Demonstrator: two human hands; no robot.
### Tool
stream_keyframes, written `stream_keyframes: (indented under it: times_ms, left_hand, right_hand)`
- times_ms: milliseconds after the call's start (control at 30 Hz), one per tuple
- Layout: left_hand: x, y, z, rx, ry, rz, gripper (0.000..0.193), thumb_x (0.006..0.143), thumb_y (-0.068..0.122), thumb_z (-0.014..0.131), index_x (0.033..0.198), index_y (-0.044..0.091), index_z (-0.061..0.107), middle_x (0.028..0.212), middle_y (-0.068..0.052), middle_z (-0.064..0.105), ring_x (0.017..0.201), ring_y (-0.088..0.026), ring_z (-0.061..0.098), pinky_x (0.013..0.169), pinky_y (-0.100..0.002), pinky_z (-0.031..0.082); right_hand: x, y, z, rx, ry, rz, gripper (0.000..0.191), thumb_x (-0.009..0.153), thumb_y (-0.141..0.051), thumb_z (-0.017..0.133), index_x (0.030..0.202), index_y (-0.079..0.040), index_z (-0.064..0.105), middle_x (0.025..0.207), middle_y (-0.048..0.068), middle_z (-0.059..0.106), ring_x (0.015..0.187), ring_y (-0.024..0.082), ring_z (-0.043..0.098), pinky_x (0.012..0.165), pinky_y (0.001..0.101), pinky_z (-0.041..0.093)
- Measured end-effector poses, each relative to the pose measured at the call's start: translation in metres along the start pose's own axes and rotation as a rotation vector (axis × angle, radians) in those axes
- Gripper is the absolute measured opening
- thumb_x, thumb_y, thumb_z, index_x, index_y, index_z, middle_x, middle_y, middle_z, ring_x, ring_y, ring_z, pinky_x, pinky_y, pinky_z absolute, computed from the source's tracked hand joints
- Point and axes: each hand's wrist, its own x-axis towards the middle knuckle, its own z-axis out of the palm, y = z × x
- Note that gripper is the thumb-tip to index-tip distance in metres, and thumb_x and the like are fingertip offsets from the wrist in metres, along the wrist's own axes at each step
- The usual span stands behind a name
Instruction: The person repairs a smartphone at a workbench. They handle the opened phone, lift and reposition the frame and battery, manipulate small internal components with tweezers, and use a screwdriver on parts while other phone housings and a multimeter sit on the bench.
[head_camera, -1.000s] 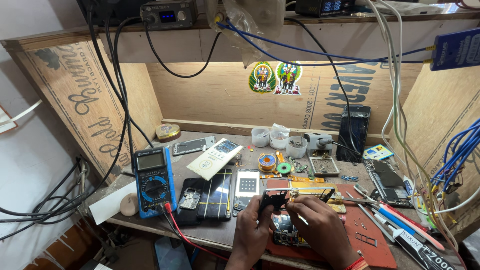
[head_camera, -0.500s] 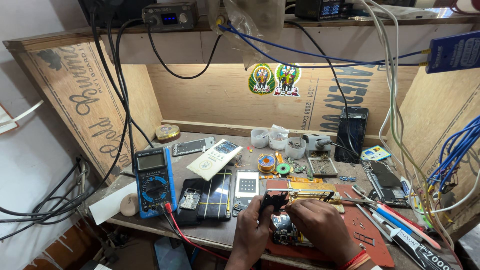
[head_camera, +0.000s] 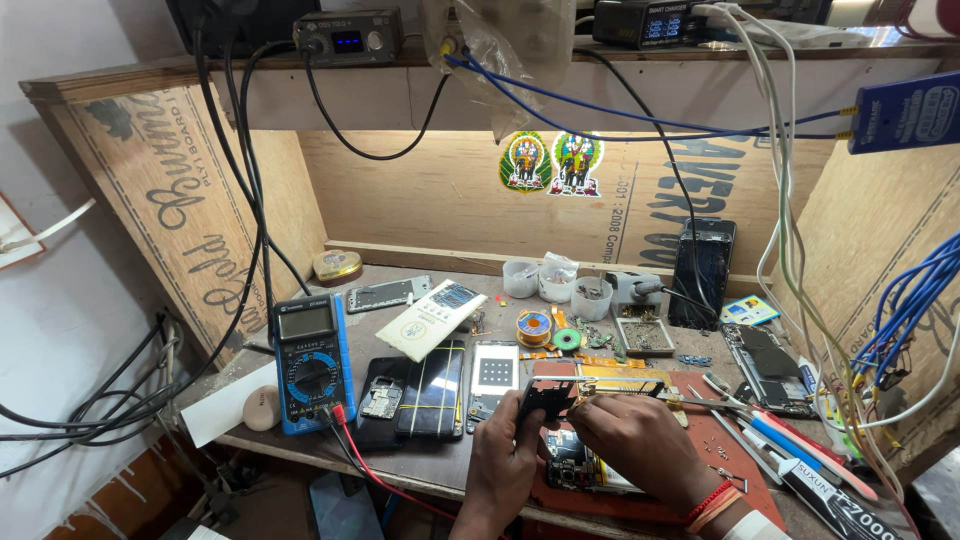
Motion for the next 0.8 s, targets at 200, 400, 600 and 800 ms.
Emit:
stream_keyframes:
  times_ms: [200, 400, 600, 800]
  left_hand:
    - [-0.002, 0.006, -0.002, 0.006, 0.001, -0.036, 0.012, 0.102, 0.016, 0.059, 0.107, 0.006, 0.063, 0.081, -0.004, 0.079, 0.056, -0.01, 0.069, 0.048, -0.028, 0.054]
    - [-0.003, 0.01, 0.0, -0.001, 0.014, -0.007, 0.013, 0.102, 0.015, 0.058, 0.107, 0.005, 0.063, 0.081, -0.004, 0.079, 0.057, -0.01, 0.07, 0.049, -0.028, 0.055]
    - [-0.002, 0.011, -0.001, 0.016, 0.013, -0.01, 0.012, 0.102, 0.015, 0.058, 0.106, 0.005, 0.064, 0.081, -0.005, 0.079, 0.058, -0.011, 0.07, 0.05, -0.028, 0.055]
    - [-0.002, 0.012, -0.001, 0.023, 0.004, -0.031, 0.013, 0.102, 0.015, 0.058, 0.107, 0.005, 0.063, 0.081, -0.004, 0.079, 0.059, -0.011, 0.071, 0.05, -0.028, 0.057]
  right_hand:
    - [0.001, -0.004, -0.003, 0.027, 0.038, 0.005, 0.013, 0.082, -0.017, 0.077, 0.089, -0.007, 0.071, 0.077, 0.005, 0.073, 0.067, 0.024, 0.073, 0.056, 0.0387, 0.057]
    - [-0.001, -0.001, -0.002, 0.044, 0.045, 0.08, 0.013, 0.084, -0.018, 0.077, 0.089, -0.006, 0.073, 0.075, 0.006, 0.074, 0.066, 0.025, 0.073, 0.056, 0.0392, 0.058]
    - [-0.002, 0.0, -0.001, 0.062, 0.023, 0.092, 0.014, 0.085, -0.019, 0.077, 0.088, -0.006, 0.073, 0.075, 0.007, 0.074, 0.066, 0.026, 0.073, 0.056, 0.0404, 0.057]
    - [-0.001, 0.0, -0.004, 0.111, 0.041, 0.067, 0.014, 0.084, -0.019, 0.077, 0.09, -0.006, 0.073, 0.075, 0.007, 0.073, 0.067, 0.026, 0.073, 0.056, 0.0402, 0.057]
